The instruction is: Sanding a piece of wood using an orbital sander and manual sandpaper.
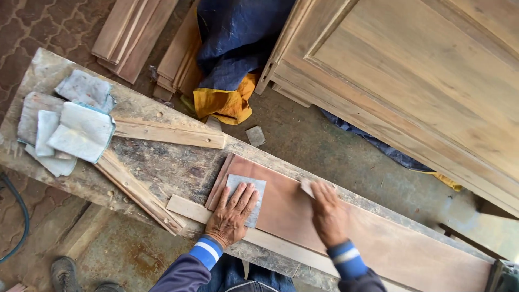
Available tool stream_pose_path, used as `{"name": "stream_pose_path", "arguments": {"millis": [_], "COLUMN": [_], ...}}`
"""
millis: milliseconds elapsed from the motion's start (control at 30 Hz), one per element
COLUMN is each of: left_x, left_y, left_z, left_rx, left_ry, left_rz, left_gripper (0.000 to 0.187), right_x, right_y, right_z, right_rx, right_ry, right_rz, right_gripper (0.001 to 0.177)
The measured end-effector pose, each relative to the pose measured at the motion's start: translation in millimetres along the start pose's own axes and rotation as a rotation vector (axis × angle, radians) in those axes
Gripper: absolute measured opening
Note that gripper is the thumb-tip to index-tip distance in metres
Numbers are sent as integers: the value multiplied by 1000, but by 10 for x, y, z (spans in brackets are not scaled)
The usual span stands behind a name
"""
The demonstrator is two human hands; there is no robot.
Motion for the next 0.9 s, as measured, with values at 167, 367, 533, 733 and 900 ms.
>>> {"name": "stream_pose_path", "arguments": {"millis": [167,367,533,733,900], "left_x": [23,49,45,116,534], "left_y": [-25,-60,-35,-138,-668], "left_z": [-23,-83,-79,-56,223], "left_rx": [-1,58,-4,-6,-459], "left_ry": [-38,-2,-48,-43,-392], "left_rz": [18,23,4,47,78], "left_gripper": [80,79,81,83,92], "right_x": [-784,390,792,371,1756], "right_y": [-437,308,664,350,1171], "right_z": [-31,-63,95,-29,92], "right_rx": [22,31,33,125,118], "right_ry": [-75,-91,7,-73,49], "right_rz": [-78,-14,160,119,185], "right_gripper": [66,55,56,63,56]}}
Point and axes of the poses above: each hand's wrist, its own y-axis away from the middle knuckle, its own z-axis out of the palm, x = y × z, the point moved 2 cm from there along -y, towards the middle knuckle, and after that the axes turned 14 degrees about y, right-handed, at the moved point
